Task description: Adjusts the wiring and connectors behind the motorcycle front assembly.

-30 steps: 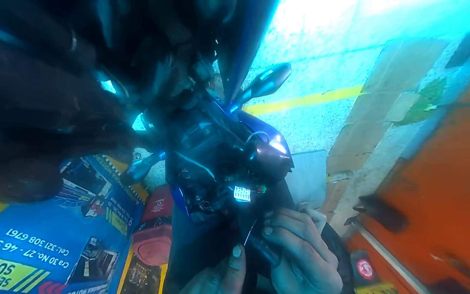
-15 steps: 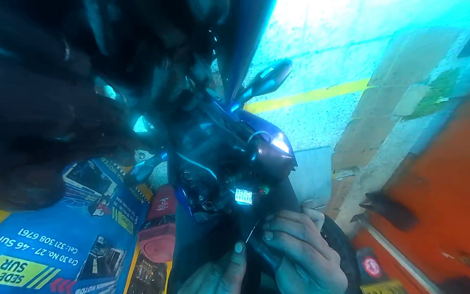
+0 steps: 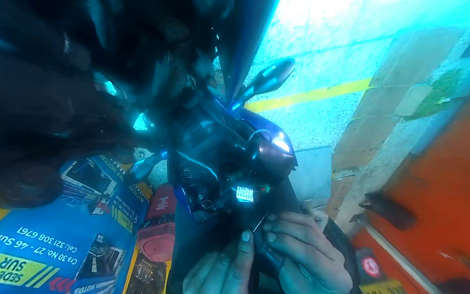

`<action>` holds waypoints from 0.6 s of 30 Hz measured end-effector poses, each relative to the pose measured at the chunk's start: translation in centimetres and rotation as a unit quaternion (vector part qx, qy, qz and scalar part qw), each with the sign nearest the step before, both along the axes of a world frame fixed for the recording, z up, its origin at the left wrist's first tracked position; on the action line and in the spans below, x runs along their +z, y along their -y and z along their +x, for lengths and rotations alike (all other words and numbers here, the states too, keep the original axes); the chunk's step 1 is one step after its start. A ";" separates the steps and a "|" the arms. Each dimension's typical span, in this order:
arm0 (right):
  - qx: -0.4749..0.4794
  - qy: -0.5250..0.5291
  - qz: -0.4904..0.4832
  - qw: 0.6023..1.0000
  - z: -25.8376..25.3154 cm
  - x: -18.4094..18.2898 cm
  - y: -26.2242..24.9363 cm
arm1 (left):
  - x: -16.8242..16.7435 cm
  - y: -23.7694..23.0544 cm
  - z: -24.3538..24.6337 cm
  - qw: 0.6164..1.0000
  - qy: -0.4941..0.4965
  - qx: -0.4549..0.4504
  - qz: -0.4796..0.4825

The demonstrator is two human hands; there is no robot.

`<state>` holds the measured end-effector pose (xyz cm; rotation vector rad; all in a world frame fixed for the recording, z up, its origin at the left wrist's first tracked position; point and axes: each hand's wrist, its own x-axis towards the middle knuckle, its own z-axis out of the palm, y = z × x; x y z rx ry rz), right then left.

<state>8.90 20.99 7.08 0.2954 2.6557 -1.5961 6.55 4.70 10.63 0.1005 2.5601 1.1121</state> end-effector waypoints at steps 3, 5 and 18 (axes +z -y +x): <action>0.007 -0.008 0.004 1.000 0.0 -0.2 -0.5 | -0.7 -0.2 -0.3 1.000 -0.003 -0.010 0.005; 0.006 -0.008 -0.002 1.000 0.1 -0.2 -0.7 | -0.5 0.2 0.0 1.000 0.001 -0.013 0.005; -0.003 0.002 -0.016 1.000 0.2 -0.1 -0.3 | -1.1 0.9 -0.4 0.996 -0.028 -0.089 -0.016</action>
